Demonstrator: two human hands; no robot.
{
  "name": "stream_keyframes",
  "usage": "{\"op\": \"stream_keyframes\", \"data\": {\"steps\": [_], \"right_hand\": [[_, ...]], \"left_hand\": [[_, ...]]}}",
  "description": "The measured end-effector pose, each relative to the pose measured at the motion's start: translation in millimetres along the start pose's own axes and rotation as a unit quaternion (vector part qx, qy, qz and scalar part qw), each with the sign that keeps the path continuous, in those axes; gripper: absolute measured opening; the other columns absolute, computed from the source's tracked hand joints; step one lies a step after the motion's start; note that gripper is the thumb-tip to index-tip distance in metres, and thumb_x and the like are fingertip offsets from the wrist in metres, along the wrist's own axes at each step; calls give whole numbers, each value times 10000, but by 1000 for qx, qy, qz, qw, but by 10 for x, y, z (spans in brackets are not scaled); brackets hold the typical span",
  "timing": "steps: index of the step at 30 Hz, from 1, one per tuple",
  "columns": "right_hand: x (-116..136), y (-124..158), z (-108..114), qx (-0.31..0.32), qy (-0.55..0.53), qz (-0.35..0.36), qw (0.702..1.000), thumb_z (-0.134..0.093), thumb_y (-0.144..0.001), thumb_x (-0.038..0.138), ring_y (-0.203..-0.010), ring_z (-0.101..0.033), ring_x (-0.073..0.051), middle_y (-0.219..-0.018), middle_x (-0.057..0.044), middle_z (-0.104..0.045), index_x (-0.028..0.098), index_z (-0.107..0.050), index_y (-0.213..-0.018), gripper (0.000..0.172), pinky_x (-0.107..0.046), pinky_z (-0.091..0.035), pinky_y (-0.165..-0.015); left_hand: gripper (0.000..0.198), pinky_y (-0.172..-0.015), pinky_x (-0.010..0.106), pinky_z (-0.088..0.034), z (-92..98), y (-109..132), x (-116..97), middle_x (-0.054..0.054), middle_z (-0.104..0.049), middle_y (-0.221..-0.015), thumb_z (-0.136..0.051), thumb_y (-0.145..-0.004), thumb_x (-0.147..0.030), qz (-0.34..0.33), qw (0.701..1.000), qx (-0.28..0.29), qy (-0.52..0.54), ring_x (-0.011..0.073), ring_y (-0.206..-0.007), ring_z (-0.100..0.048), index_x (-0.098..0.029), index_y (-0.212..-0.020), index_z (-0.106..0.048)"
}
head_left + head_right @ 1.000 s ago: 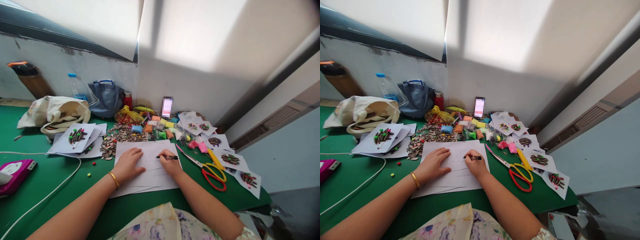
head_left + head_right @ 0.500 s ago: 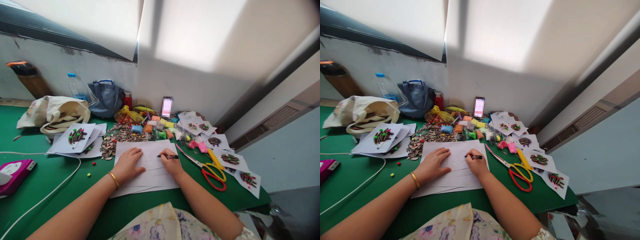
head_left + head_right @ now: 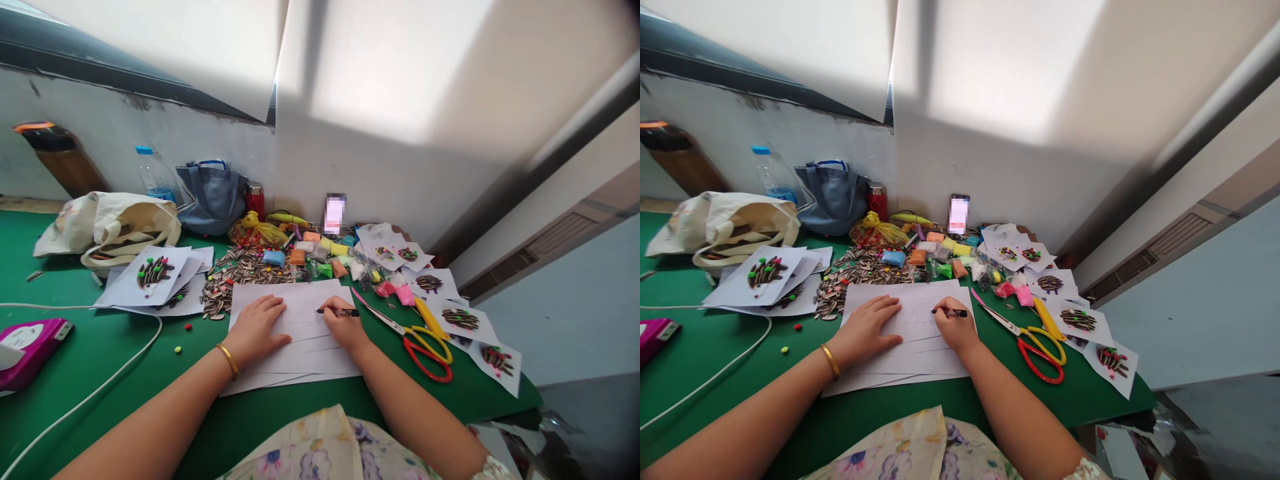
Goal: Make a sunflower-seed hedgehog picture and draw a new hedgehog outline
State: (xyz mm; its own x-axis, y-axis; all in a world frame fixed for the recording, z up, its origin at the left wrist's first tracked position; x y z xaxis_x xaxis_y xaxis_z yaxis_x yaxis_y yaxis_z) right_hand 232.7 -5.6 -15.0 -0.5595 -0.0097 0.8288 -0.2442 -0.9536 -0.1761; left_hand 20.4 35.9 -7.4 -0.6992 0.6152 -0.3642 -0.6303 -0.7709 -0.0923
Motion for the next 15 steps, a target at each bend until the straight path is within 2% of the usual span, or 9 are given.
{"op": "stream_keyframes", "data": {"steps": [15], "right_hand": [[-44,-13,30,-19,-7,-11,1000,-470,-751,227,-600,-525,-158,-651,19,-599,227,-634,-748,164,-256,-376,-544]], "left_hand": [[681,-1142,448,-265,3,-4,-8,93,-495,-1443,-693,-712,-500,1,1000,10,-17,309,-1364,-374,-203,-1313,-575]]}}
Point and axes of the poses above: each hand's wrist, its own y-axis away from the middle knuckle, its own z-axis out of the back of the hand, x = y × z, the point moved 6 cm from there along -y, towards the middle knuckle
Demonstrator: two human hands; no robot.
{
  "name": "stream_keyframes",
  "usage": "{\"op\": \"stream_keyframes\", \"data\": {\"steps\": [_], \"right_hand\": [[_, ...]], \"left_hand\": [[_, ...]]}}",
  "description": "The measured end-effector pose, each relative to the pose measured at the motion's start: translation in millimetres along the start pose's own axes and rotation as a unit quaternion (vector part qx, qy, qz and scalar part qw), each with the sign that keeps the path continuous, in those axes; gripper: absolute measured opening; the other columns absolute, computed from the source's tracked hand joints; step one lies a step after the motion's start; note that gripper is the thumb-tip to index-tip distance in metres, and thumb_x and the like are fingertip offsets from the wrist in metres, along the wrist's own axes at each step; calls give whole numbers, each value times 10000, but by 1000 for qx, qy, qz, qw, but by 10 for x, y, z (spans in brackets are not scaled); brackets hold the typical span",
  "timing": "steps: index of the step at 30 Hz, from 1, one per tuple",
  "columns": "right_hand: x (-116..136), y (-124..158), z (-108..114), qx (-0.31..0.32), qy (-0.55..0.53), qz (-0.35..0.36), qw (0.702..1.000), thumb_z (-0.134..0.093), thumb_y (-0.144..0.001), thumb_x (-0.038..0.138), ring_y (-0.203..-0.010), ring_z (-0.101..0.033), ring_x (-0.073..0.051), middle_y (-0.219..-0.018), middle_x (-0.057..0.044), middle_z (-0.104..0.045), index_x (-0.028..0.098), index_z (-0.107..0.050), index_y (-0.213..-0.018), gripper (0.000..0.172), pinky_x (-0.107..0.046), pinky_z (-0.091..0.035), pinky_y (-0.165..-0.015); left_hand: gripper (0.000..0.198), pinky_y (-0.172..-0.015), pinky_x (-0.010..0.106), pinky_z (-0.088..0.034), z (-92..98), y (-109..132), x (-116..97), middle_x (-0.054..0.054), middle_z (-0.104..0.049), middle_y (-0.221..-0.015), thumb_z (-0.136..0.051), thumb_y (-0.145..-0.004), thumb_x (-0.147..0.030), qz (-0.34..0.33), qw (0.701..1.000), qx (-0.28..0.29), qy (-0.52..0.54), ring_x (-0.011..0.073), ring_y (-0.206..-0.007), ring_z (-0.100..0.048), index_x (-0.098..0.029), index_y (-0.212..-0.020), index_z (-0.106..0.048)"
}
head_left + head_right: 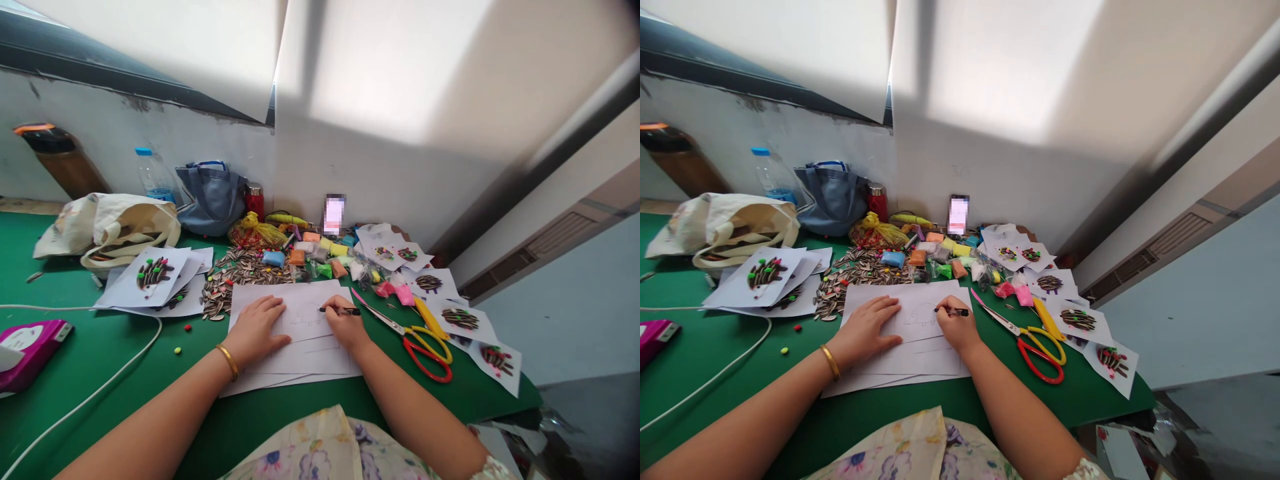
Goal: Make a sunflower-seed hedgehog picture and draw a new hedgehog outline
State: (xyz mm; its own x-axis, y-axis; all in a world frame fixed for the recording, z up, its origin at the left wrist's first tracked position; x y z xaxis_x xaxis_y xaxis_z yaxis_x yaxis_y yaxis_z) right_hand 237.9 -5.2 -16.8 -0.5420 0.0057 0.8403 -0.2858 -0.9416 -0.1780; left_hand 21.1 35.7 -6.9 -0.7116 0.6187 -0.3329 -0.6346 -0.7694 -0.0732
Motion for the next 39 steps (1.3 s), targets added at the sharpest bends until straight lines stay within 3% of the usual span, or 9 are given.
{"op": "stream_keyframes", "data": {"steps": [24,33,39], "right_hand": [[17,-35,83,-34,-12,17,999,-452,-718,200,-600,-520,-159,-628,13,-583,212,-595,-683,148,-264,-380,-558],[255,209,-94,45,1,49,998,-479,-783,200,-723,-590,-171,-737,-2,-640,211,-636,-755,160,-275,-437,-666],[285,225,-131,63,5,59,996,-492,-794,200,-762,-615,-176,-772,-4,-668,217,-654,-789,163,-280,-458,-704]], "left_hand": [[680,-1140,451,-273,-8,2,8,89,-490,-1448,-693,-719,-498,0,1000,-2,-9,308,-1362,-376,-196,-1317,-575],[689,-1138,451,-280,0,2,-13,93,-500,-1440,-700,-714,-502,-3,1000,-8,-6,307,-1357,-383,-191,-1316,-577],[678,-1138,457,-281,6,7,-12,86,-509,-1431,-709,-704,-498,1,1000,-12,1,311,-1356,-386,-214,-1307,-582]]}}
Point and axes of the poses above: each hand's wrist, its own y-axis away from the middle knuckle, its own z-axis out of the back of the hand, x = y × z, the point moved 6 cm from there along -y, towards the middle knuckle
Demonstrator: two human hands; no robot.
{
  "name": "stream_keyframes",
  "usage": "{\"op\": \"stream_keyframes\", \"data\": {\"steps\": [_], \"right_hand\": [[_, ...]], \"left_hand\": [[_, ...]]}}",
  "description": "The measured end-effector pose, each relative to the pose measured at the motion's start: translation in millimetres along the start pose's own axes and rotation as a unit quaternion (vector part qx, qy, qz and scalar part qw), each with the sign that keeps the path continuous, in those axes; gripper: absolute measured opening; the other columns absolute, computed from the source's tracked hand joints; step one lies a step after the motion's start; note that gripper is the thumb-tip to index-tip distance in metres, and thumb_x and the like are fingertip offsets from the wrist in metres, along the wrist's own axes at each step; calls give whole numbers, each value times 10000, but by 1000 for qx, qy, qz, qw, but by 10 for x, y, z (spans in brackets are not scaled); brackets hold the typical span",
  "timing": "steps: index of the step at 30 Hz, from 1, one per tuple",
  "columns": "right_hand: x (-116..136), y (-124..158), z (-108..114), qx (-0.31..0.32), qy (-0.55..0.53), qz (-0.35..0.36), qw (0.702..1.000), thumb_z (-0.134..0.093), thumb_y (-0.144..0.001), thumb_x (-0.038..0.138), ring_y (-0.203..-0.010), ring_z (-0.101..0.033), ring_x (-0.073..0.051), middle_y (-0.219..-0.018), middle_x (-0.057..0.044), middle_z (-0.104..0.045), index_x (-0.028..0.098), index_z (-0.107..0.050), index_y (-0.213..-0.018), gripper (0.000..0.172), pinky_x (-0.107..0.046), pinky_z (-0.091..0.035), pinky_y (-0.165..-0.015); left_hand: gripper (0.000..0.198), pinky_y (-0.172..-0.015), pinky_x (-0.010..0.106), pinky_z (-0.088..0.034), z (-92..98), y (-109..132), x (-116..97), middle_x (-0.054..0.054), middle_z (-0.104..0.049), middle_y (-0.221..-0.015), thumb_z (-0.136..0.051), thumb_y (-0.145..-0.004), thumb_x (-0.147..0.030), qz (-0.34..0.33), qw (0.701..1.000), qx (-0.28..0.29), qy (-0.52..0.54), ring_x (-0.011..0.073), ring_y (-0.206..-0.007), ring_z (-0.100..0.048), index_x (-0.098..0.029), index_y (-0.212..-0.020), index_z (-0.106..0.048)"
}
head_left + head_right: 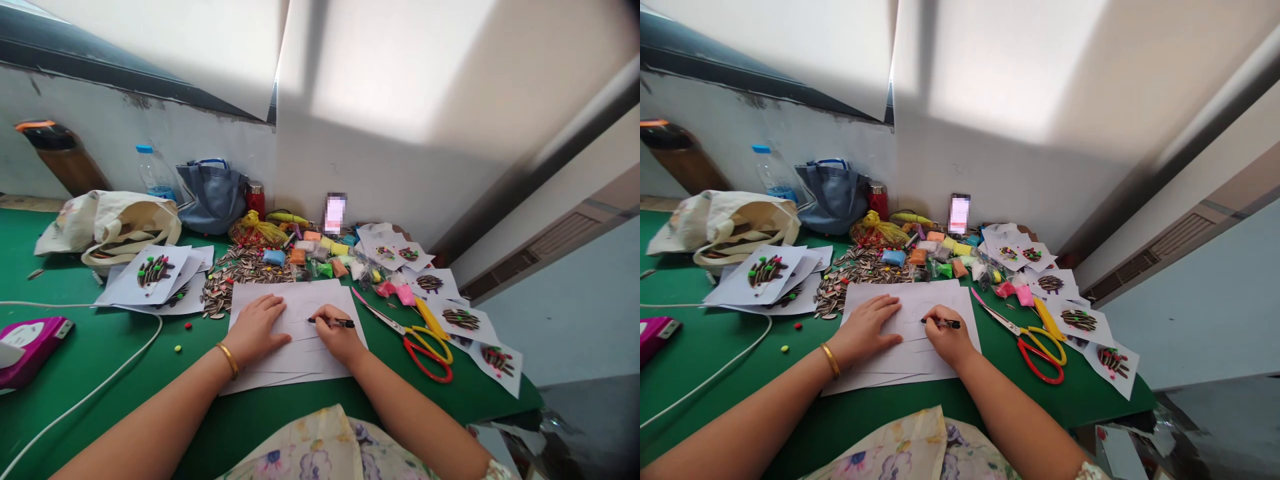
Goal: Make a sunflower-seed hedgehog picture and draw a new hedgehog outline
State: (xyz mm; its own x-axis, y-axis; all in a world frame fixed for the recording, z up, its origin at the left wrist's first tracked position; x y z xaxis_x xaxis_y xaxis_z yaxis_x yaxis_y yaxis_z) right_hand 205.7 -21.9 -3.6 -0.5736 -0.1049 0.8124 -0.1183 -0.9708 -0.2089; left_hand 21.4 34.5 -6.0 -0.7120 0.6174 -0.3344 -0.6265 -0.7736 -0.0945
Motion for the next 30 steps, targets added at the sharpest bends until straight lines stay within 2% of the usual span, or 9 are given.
{"op": "stream_keyframes", "data": {"steps": [5,12,25,30], "right_hand": [[7,-15,-8,9,13,8,1000,-496,-801,197,-784,-623,-179,-800,-7,-682,219,-661,-806,167,-284,-462,-723],[-39,-9,-2,3,3,-19,1000,-498,-781,197,-745,-608,-173,-757,2,-664,218,-650,-770,154,-274,-449,-682],[-75,-19,33,-14,1,-36,999,-483,-767,198,-677,-568,-165,-702,12,-629,219,-640,-740,160,-264,-420,-623],[-107,-33,83,-29,-6,-40,999,-478,-760,199,-691,-573,-169,-703,6,-630,213,-633,-731,159,-268,-428,-646]], "left_hand": [[671,-1138,455,-279,8,1,-5,85,-506,-1435,-700,-713,-499,-2,1000,2,-3,308,-1359,-383,-214,-1308,-581],[689,-1143,438,-273,4,-3,-2,86,-501,-1440,-694,-713,-515,-1,1000,6,-10,302,-1361,-380,-198,-1313,-578],[675,-1144,451,-270,17,-1,-11,93,-507,-1433,-704,-707,-496,-4,1000,4,5,309,-1356,-384,-201,-1303,-585],[671,-1142,453,-271,12,0,-2,94,-501,-1438,-701,-713,-492,-2,1000,4,0,309,-1359,-380,-204,-1307,-582]]}}
Point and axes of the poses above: each hand's wrist, its own y-axis away from the middle knuckle, its own z-axis out of the back of the hand, x = y × z, the point moved 6 cm from there along -y, towards the middle knuckle
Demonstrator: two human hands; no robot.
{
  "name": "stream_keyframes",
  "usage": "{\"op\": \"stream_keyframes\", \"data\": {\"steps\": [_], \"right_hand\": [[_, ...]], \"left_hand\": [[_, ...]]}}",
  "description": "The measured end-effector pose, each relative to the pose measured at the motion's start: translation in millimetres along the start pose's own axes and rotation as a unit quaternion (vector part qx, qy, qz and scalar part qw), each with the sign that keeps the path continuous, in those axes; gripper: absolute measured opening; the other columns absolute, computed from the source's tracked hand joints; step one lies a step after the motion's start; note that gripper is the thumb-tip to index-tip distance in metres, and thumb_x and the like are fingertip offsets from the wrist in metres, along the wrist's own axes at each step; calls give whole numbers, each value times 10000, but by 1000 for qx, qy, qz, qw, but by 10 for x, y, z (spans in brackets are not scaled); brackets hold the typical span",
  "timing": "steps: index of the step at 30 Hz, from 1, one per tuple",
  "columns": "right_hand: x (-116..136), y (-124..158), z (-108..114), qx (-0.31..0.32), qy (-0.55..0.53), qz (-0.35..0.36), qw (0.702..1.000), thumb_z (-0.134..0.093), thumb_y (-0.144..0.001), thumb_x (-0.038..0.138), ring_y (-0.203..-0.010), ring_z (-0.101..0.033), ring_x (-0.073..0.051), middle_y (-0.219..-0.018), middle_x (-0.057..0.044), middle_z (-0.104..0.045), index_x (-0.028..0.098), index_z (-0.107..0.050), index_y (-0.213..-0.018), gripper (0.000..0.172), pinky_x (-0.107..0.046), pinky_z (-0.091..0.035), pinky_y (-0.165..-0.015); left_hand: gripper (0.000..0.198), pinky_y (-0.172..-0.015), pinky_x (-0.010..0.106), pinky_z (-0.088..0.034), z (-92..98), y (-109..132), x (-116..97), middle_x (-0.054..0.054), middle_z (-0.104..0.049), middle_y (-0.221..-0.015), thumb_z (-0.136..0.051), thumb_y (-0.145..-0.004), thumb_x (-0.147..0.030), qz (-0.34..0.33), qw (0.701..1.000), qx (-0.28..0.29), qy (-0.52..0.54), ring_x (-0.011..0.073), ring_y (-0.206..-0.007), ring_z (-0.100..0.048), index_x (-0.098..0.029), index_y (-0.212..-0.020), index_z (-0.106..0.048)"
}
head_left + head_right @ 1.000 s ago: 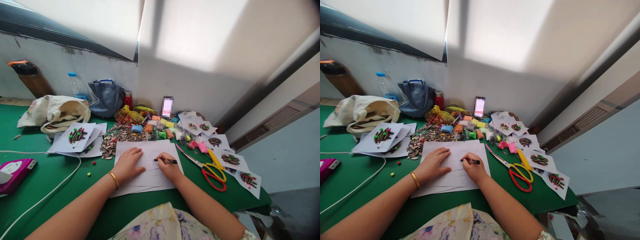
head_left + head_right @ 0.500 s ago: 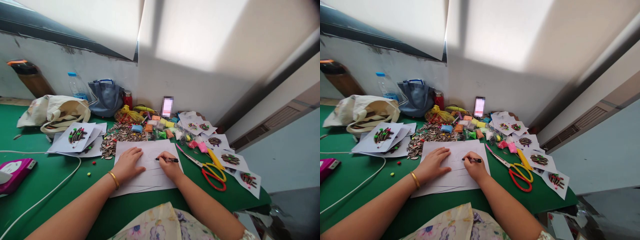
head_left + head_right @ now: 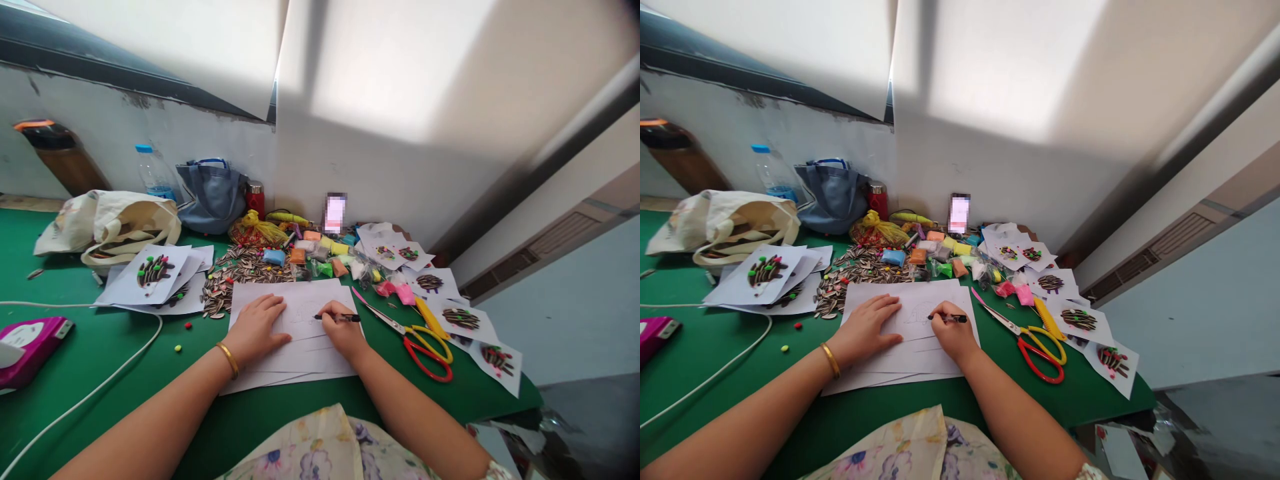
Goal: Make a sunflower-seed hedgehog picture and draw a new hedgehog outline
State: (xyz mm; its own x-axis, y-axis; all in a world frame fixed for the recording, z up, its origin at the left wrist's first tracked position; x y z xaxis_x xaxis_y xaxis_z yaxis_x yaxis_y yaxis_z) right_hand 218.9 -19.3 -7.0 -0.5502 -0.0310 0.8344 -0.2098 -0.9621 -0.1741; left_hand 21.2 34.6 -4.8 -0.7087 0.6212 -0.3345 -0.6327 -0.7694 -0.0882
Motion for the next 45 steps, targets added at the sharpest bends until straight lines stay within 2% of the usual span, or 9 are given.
{"op": "stream_keyframes", "data": {"steps": [12,21,28,35,45], "right_hand": [[-25,-9,-10,7,7,-8,1000,-482,-749,201,-637,-551,-159,-653,19,-604,215,-629,-717,152,-258,-406,-591],[-113,-45,16,-10,-4,-12,1000,-477,-761,211,-709,-589,-172,-724,5,-647,217,-632,-748,156,-273,-438,-658],[-100,-44,15,-8,4,-19,1000,-477,-745,201,-648,-558,-162,-665,19,-609,221,-629,-717,156,-262,-414,-606],[-135,-66,84,-32,-1,-16,999,-472,-745,209,-682,-575,-172,-695,9,-636,220,-635,-733,163,-271,-437,-637],[-165,-72,58,-20,-2,-25,999,-476,-737,214,-650,-562,-168,-672,13,-626,225,-634,-716,160,-263,-423,-604]], "left_hand": [[676,-1144,444,-265,-9,-5,6,92,-501,-1438,-694,-716,-505,-1,1000,1,-2,306,-1360,-379,-199,-1308,-580],[666,-1147,447,-255,-10,-1,16,92,-506,-1432,-706,-706,-490,-1,1000,-3,11,306,-1358,-382,-215,-1299,-584],[673,-1145,449,-260,-17,-3,14,95,-501,-1437,-695,-714,-499,-4,1000,-2,4,308,-1361,-378,-205,-1308,-578],[665,-1145,450,-261,4,-8,-4,96,-503,-1435,-695,-713,-496,0,1000,2,12,310,-1359,-381,-208,-1302,-583],[671,-1139,451,-272,-22,-5,17,89,-500,-1439,-690,-717,-503,-3,1000,-2,1,310,-1359,-379,-212,-1311,-577]]}}
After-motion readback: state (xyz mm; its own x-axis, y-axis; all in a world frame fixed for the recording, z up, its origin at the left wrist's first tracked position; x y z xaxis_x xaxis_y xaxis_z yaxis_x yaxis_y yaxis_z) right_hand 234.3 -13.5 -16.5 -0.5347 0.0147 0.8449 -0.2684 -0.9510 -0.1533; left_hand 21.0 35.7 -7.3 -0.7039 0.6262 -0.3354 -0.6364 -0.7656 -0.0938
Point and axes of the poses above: each hand's wrist, its own y-axis away from the middle knuckle, its own z-axis out of the back of the hand, x = y × z, the point moved 6 cm from there along -y, towards the middle knuckle
